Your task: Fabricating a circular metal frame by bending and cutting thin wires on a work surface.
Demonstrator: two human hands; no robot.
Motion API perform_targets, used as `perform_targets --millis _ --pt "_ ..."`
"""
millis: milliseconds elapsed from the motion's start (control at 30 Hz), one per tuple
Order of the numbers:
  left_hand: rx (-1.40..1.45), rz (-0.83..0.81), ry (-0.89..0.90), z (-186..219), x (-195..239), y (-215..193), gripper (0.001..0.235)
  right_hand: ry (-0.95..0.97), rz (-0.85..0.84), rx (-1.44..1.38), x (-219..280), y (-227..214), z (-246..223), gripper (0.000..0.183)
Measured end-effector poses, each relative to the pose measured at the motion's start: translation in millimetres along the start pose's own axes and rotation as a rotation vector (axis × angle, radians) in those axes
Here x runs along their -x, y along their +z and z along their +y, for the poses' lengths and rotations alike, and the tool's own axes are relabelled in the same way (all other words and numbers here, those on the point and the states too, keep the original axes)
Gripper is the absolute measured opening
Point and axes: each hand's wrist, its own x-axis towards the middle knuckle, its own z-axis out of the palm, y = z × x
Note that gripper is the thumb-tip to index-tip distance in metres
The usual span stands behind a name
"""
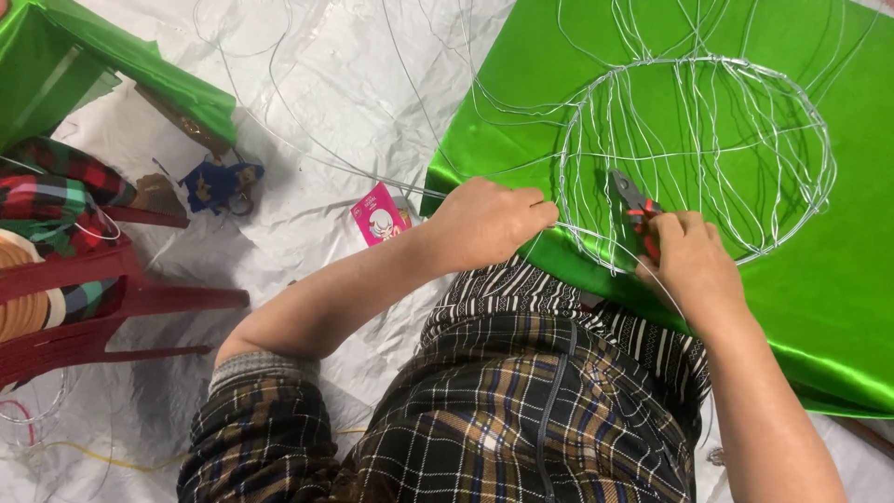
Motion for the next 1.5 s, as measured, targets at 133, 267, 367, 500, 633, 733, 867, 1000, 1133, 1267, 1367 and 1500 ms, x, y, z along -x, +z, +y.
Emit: perform_targets --millis 133,267,367,500,633,733,867,1000,1133,1267,1367,1500 --pt "0.008 -0.021 -0.038 -4.4 2.0 7.1 0.011 0.096 0.075 -0.132 -1.9 5.8 10.2 0.031" --pt "0.016 -0.04 -0.047 -9.6 2.9 17.3 0.015 0.121 0.24 -0.673 18.6 -14.0 33.4 0.041" --pt "-0.024 0.029 -0.068 -8.2 0.4 9.4 0.006 -0.021 0.396 -1.179 60.3 -60.8 11.8 0.073" --pt "-0.005 0.164 -0.105 -2.0 -6.0 2.5 0.004 -0.18 0.297 -1.541 114.6 -74.3 -17.9 0.057" --pt "0.009 0.285 -0.13 4.6 -11.6 4.9 0.004 0.163 -0.002 -1.561 135.7 -81.9 -74.0 0.063" --pt "0.026 0.281 -0.148 9.9 -12.8 3.6 0.007 0.078 -0.073 -1.427 116.8 -7.4 -50.7 0.061" --pt "0.035 0.273 -0.131 14.6 -11.0 9.2 0.007 0.135 -0.026 -1.315 100.3 -22.2 -68.2 0.076" --pt "0.05 0.227 -0.163 20.1 -9.5 8.8 0.014 0.146 0.036 -1.077 89.0 -10.4 -63.0 0.055" --pt "0.082 0.241 -0.204 18.3 -8.8 11.3 0.023 0.178 -0.008 -1.041 86.4 14.6 -55.2 0.048" --pt "0.106 0.217 -0.208 18.7 -9.1 23.7 0.028 0.23 -0.031 -1.058 86.9 -18.0 -78.5 0.051" --pt "0.123 0.178 -0.192 30.2 -5.9 8.3 0.031 0.215 -0.001 -1.07 82.9 -27.4 -85.1 0.042" --pt "0.082 0.221 -0.175 36.6 -5.4 11.8 0.022 0.209 0.046 -1.068 80.6 -29.1 -88.0 0.041"
